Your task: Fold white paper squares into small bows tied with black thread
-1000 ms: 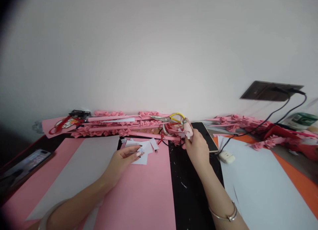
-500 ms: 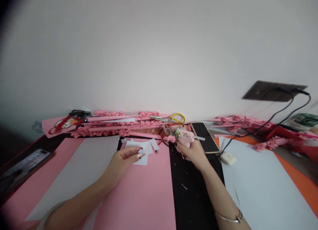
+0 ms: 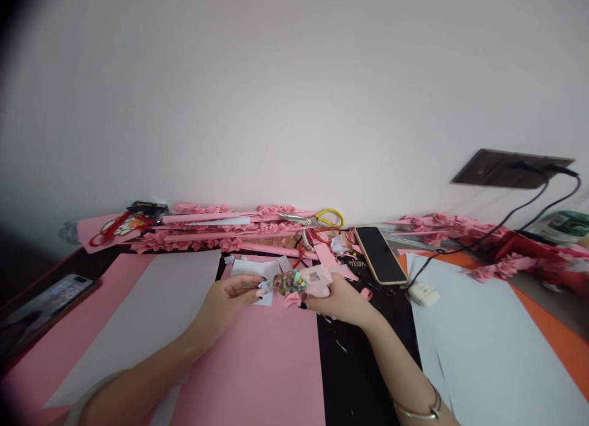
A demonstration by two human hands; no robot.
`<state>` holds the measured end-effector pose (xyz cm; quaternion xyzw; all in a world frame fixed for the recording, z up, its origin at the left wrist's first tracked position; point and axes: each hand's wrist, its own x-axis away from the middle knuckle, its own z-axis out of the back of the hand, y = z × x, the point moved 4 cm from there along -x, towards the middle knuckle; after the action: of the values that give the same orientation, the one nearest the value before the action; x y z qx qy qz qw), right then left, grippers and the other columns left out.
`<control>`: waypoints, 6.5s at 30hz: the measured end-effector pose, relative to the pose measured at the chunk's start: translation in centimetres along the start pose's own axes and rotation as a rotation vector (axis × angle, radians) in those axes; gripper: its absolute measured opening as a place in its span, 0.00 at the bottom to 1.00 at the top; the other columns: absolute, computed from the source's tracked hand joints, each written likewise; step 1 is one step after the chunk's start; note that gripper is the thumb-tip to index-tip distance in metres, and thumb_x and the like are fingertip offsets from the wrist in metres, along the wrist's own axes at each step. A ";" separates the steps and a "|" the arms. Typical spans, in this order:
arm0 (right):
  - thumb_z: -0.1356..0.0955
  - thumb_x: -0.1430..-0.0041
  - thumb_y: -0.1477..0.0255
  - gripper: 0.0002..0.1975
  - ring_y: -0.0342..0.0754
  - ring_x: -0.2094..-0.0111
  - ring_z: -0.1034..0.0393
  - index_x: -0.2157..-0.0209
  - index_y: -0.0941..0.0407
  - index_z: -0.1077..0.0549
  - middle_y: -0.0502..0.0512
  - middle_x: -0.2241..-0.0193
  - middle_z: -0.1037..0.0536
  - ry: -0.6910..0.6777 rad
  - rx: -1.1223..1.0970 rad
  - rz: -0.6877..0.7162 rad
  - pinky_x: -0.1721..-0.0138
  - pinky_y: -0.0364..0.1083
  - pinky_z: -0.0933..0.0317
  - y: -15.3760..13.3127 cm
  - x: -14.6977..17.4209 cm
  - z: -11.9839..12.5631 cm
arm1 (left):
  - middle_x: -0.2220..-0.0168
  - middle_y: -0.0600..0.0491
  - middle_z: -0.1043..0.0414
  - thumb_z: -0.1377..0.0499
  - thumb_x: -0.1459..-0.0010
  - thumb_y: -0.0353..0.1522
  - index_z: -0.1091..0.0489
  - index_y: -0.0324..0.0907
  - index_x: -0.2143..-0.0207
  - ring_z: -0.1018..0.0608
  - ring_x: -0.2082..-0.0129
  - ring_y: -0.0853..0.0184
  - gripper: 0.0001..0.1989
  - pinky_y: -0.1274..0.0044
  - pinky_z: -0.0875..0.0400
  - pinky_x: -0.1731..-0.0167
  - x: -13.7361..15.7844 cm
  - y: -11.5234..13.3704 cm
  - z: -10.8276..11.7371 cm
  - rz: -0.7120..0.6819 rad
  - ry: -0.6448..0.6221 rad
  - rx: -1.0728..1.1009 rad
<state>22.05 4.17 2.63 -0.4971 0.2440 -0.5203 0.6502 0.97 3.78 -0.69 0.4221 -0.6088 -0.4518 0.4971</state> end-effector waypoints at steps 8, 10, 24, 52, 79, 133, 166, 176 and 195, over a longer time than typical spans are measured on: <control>0.34 0.53 0.75 0.06 0.38 0.81 0.44 0.69 0.59 0.32 0.44 0.82 0.36 0.012 0.027 0.050 0.82 0.37 0.48 -1.1 0.3 -0.2 | 0.66 0.50 0.23 0.35 0.56 0.35 0.27 0.41 0.67 0.23 0.65 0.63 0.12 0.78 0.32 0.69 -0.1 -0.3 0.0 -0.001 0.009 -0.002; 0.34 0.53 0.75 0.05 0.38 0.82 0.44 0.70 0.58 0.32 0.44 0.83 0.35 0.019 0.036 0.063 0.82 0.37 0.48 -1.1 0.3 -0.2 | 0.67 0.50 0.23 0.35 0.56 0.35 0.26 0.41 0.67 0.23 0.65 0.63 0.12 0.78 0.32 0.69 -0.1 -0.4 0.0 0.001 0.009 -0.005; 0.34 0.50 0.71 0.08 0.41 0.77 0.39 0.66 0.58 0.28 0.49 0.75 0.29 -0.003 0.081 0.138 0.78 0.38 0.44 -0.8 0.1 -0.5 | 0.67 0.50 0.23 0.35 0.56 0.35 0.26 0.40 0.67 0.23 0.67 0.63 0.12 0.79 0.33 0.72 0.1 -0.3 -0.1 0.015 -0.016 0.004; 0.36 0.46 0.73 0.06 0.46 0.72 0.32 0.69 0.58 0.28 0.52 0.73 0.26 0.032 0.293 0.299 0.71 0.43 0.39 -2.0 0.5 -0.7 | 0.71 0.51 0.24 0.36 0.57 0.37 0.26 0.41 0.68 0.25 0.73 0.67 0.12 0.80 0.35 0.76 0.0 -0.2 0.0 0.029 0.033 -0.027; 0.37 0.46 0.72 0.09 0.53 0.68 0.31 0.61 0.56 0.35 0.57 0.67 0.27 0.557 0.835 0.176 0.70 0.45 0.41 -0.6 0.5 3.0 | 0.67 0.50 0.25 0.37 0.55 0.36 0.26 0.40 0.67 0.25 0.68 0.66 0.12 0.80 0.34 0.72 -0.1 0.0 0.2 -0.009 0.045 -0.099; 0.37 0.50 0.81 0.10 0.48 0.65 0.35 0.65 0.55 0.36 0.54 0.67 0.32 0.230 0.364 0.586 0.64 0.46 0.39 -2.5 0.7 -5.0 | 0.67 0.51 0.22 0.36 0.56 0.30 0.23 0.41 0.69 0.23 0.66 0.63 0.08 0.76 0.30 0.65 0.4 -0.2 -1.3 -0.086 -0.178 -0.024; 0.37 0.49 0.81 0.08 0.46 0.69 0.35 0.67 0.56 0.33 0.53 0.70 0.31 0.257 0.335 0.558 0.68 0.45 0.40 -1.9 0.6 -5.2 | 0.65 0.50 0.23 0.37 0.54 0.31 0.23 0.42 0.66 0.24 0.64 0.62 0.10 0.76 0.30 0.64 0.5 0.0 -1.2 -0.118 -0.192 -0.117; 0.36 0.50 0.81 0.08 0.44 0.73 0.37 0.68 0.56 0.33 0.50 0.73 0.33 0.310 0.324 0.574 0.73 0.42 0.42 -1.8 0.4 -5.1 | 0.64 0.49 0.22 0.36 0.55 0.30 0.24 0.40 0.66 0.23 0.60 0.60 0.10 0.72 0.30 0.58 0.4 -0.1 -1.2 -0.098 -0.190 -0.043; 0.37 0.50 0.82 0.08 0.43 0.76 0.39 0.69 0.56 0.33 0.50 0.74 0.32 0.383 0.313 0.555 0.75 0.42 0.43 -1.8 0.4 -4.5 | 0.57 0.48 0.25 0.41 0.49 0.34 0.27 0.43 0.58 0.24 0.59 0.60 0.15 0.73 0.28 0.63 0.5 -0.1 -1.3 -0.081 -0.224 -0.092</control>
<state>17.62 2.12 2.54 -0.2003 0.4043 -0.4387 0.7772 2.21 3.09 -0.55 0.3699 -0.6218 -0.5431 0.4261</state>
